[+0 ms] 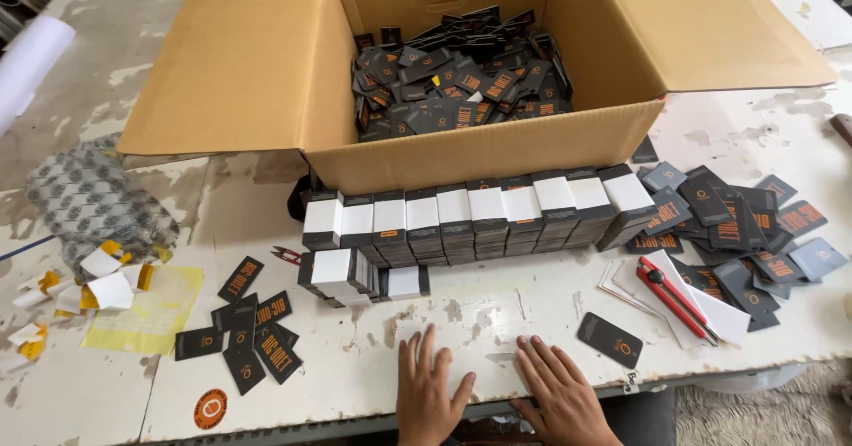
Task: Sorting, stacking, and inserting printed cards into small cardboard boxes
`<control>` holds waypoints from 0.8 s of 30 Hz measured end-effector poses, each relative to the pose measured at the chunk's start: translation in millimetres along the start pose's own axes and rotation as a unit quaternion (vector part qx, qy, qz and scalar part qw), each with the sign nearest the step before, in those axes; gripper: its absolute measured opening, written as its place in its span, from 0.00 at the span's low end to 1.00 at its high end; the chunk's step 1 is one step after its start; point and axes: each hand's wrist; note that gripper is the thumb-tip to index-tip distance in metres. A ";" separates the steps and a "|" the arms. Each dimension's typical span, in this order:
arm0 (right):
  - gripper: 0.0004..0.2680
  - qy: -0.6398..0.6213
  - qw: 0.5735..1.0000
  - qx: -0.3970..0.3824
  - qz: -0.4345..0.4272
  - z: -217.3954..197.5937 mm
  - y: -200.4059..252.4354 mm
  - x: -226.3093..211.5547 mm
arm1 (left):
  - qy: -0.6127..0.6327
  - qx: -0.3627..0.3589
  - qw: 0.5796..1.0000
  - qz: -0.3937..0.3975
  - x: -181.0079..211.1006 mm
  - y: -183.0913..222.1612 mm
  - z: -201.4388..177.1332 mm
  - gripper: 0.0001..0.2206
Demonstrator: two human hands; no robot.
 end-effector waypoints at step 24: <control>0.22 -0.125 0.991 0.045 -0.008 -8.8 4.5 27.3 | 0.204 -0.040 0.978 0.007 40.1 -16.3 10.3 0.13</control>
Point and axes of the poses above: each hand's wrist, its own y-axis away from the middle knuckle, its own z-axis out of the palm, x = y × z, and after that the axes turned 15 degrees about -z, right-handed
